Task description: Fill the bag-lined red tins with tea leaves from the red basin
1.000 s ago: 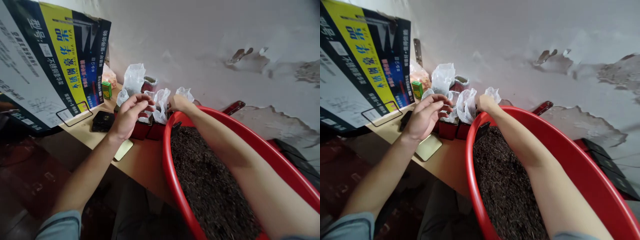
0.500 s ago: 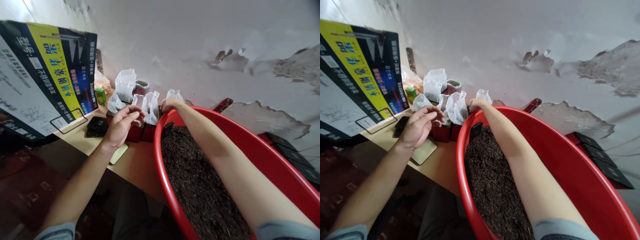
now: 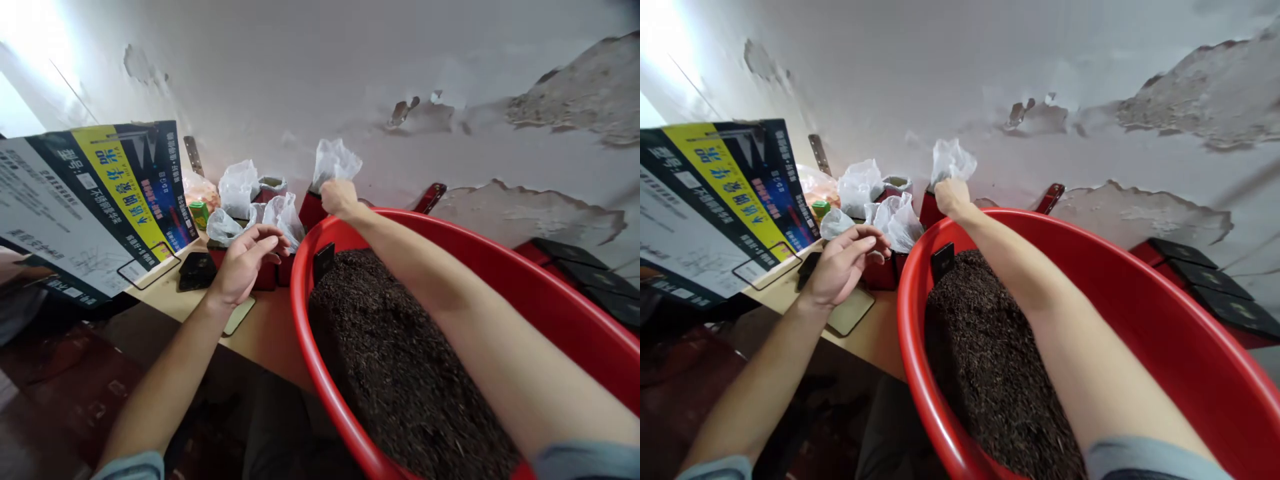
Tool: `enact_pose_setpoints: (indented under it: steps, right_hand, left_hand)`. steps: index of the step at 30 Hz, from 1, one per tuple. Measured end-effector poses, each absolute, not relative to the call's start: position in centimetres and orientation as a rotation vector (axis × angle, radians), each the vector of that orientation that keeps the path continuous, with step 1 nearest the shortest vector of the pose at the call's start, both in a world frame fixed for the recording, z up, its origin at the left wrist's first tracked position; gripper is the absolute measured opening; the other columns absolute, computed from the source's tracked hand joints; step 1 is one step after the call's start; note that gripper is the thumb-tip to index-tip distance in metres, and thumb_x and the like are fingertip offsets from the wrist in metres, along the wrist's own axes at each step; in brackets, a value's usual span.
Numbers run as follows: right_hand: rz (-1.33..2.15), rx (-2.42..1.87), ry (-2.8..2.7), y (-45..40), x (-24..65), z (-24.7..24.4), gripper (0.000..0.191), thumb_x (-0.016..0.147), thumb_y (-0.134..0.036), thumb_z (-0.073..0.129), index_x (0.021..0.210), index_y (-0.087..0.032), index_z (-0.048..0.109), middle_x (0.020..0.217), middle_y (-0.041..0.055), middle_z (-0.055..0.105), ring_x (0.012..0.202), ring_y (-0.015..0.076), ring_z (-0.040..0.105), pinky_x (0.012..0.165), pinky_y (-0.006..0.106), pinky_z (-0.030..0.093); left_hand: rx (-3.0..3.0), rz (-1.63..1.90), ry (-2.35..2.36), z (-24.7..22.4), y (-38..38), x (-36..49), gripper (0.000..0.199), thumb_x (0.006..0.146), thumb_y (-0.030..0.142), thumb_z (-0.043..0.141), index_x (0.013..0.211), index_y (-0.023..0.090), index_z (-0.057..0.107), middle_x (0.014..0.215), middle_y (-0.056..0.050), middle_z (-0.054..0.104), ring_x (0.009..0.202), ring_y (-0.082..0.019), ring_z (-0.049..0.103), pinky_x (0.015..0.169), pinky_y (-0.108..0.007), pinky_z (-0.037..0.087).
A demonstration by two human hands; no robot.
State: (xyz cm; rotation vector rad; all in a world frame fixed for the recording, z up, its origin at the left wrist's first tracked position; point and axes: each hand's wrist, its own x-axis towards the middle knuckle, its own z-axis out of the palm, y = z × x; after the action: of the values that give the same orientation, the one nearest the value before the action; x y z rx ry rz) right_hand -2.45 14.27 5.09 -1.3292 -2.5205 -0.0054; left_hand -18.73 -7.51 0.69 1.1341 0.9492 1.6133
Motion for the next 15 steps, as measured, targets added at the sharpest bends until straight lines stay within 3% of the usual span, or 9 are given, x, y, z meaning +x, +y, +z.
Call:
enact_pose_setpoints:
  steps: [3, 7, 12, 15]
  right_hand:
    - [-0.26, -1.351, -2.509, 12.1, 2.9, 7.6, 0.039, 0.097, -0.014, 0.042, 0.115, -0.013, 0.077, 0.135, 0.0177, 0.068, 0.125, 0.0334, 0.061, 0.109, 0.047, 0.046]
    - [-0.374, -1.054, -2.437, 6.7, 12.6, 9.8, 0.041, 0.103, -0.029, 0.041, 0.123, -0.024, 0.077, 0.136, 0.0072, 0.068, 0.126, 0.0271, 0.06, 0.116, 0.045, 0.044]
    - [-0.149, -1.022, -2.374, -2.0, 22.0, 10.4, 0.036, 0.098, -0.057, 0.052, 0.095, -0.039, 0.082, 0.106, -0.0014, 0.078, 0.096, 0.0166, 0.071, 0.111, 0.035, 0.052]
    - [0.161, -1.018, -2.196, -6.4, 24.8, 7.8, 0.028, 0.089, -0.065, 0.064, 0.09, -0.043, 0.08, 0.102, -0.0031, 0.078, 0.101, 0.0156, 0.073, 0.104, 0.029, 0.057]
  left_hand:
    - [1.18, 1.632, 0.938, 1.7, -7.8, -18.0, 0.016, 0.075, 0.028, 0.079, 0.086, 0.02, 0.071, 0.084, -0.002, 0.073, 0.074, -0.015, 0.068, 0.066, -0.027, 0.054]
    - [1.266, 1.65, 0.905, 2.9, -7.9, -15.7, 0.006, 0.08, 0.025, 0.076, 0.084, 0.024, 0.073, 0.083, -0.001, 0.072, 0.074, -0.016, 0.067, 0.068, -0.03, 0.054]
    - [1.429, 1.574, 0.888, 3.2, -7.6, -12.1, 0.013, 0.083, 0.033, 0.08, 0.095, 0.033, 0.075, 0.093, 0.003, 0.076, 0.085, -0.019, 0.069, 0.081, -0.036, 0.056]
    - [1.586, 1.339, 0.875, 3.3, -8.0, -10.3, 0.032, 0.079, 0.036, 0.087, 0.108, 0.03, 0.073, 0.111, -0.001, 0.076, 0.107, -0.023, 0.069, 0.098, -0.04, 0.054]
